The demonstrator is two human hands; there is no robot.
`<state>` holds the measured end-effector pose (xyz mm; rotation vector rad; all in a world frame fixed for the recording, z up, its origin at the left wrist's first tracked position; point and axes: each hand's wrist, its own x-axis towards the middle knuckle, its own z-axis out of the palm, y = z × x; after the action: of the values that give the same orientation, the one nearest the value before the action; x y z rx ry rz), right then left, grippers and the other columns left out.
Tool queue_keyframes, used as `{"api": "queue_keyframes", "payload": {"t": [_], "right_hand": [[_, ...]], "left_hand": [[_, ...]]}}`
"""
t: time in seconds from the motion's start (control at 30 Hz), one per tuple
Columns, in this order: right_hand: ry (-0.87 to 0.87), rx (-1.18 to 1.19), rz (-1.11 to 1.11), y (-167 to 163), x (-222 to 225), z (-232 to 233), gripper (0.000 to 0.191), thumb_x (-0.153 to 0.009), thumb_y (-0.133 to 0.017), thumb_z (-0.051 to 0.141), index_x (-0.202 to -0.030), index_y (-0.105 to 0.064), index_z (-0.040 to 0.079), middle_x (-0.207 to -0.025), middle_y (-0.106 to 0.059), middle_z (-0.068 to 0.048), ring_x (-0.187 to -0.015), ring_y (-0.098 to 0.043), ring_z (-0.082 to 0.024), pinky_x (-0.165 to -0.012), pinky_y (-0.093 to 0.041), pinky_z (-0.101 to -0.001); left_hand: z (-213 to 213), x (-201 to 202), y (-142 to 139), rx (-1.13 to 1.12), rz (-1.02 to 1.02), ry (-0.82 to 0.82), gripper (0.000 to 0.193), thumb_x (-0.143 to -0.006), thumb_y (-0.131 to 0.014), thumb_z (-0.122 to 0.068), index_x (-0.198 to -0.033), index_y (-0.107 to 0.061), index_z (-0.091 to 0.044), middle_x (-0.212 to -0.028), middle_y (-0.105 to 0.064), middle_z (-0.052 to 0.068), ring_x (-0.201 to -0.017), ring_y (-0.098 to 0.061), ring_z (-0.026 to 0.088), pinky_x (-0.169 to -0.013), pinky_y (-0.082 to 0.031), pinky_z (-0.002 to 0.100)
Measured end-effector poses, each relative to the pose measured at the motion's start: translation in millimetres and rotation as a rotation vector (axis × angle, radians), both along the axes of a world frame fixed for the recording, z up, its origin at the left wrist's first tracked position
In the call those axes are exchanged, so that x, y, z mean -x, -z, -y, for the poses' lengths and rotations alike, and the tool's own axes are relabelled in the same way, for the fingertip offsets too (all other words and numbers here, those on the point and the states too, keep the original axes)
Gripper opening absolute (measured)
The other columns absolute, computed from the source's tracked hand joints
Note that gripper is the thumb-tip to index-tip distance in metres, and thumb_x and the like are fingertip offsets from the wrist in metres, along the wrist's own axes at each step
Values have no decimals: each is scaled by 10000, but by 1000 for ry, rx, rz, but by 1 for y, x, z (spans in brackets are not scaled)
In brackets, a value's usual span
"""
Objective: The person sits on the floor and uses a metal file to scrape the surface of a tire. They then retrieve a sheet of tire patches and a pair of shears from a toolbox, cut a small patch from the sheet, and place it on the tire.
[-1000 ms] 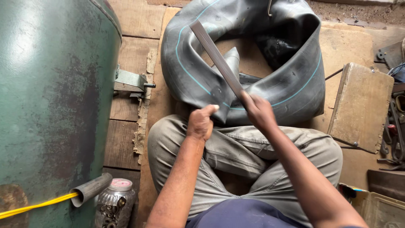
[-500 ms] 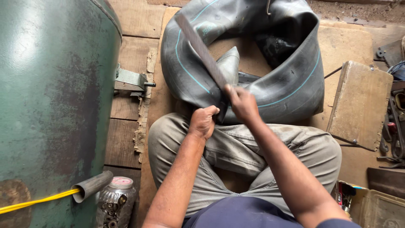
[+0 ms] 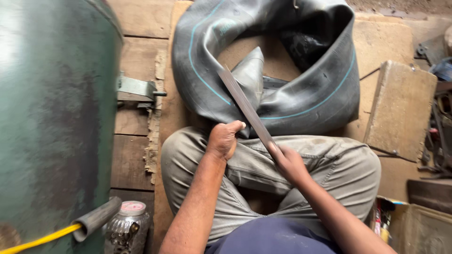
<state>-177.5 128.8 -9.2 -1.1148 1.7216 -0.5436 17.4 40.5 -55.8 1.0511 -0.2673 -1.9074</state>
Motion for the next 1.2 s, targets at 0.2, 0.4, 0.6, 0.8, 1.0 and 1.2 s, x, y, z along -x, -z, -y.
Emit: {"api": "queue_keyframes", "payload": {"t": [0.2,0.4,0.6,0.8,1.0,1.2], "right_hand": [[61,325,-20,7,-29,73,519,-1006,-607,429,-743,-589,-18,-592,-518,-51,-575,-468,-150,-546,-416,-367],[50,-73,112,-1,40,-30,521,-1022,-555,403,-711,-591,-14,-578,-509,-41,-525,-471,-137,-488,-376,-342],[-131,316,106,-1,18,-42,447,-1043,-537,404,-1044,-667,-23,-779,-679,-3,-692,-611,-108,-635,-488,-298],[-34,213,79,12,-38,82,501,-1018,-560,430,-731,-589,20,-576,-505,-10,-546,-471,-112,-507,-412,-333],[-58,-107,5,-11,36,9,569,-1043,-521,434,-676,-554,0,-535,-451,-37,-491,-407,-132,-459,-317,-330],[2,-101,86,-9,14,-22,412,-981,-546,414,-821,-694,64,-583,-518,-27,-544,-472,-116,-497,-378,-311]], "left_hand": [[-12,-6,-24,79,37,-24,118,-825,-707,28,-909,-730,108,-940,-735,127,-896,-671,234,-894,-510,358],[-26,0,-19,149,-87,-198,186,-817,-682,119,-992,-718,66,-1019,-716,97,-940,-678,197,-924,-531,330],[-22,5,-2,103,-79,-201,225,-761,-639,115,-962,-725,60,-1013,-736,89,-931,-696,192,-916,-533,324],[-15,0,-21,87,-91,-233,247,-789,-637,111,-1023,-710,83,-1034,-729,110,-964,-685,218,-943,-524,339],[-16,1,-19,26,-154,-278,269,-765,-619,96,-1014,-717,80,-1038,-741,88,-980,-686,206,-958,-512,322],[-15,1,3,-4,-167,-263,122,-806,-672,104,-925,-694,87,-954,-714,97,-939,-666,202,-932,-509,330]]}}
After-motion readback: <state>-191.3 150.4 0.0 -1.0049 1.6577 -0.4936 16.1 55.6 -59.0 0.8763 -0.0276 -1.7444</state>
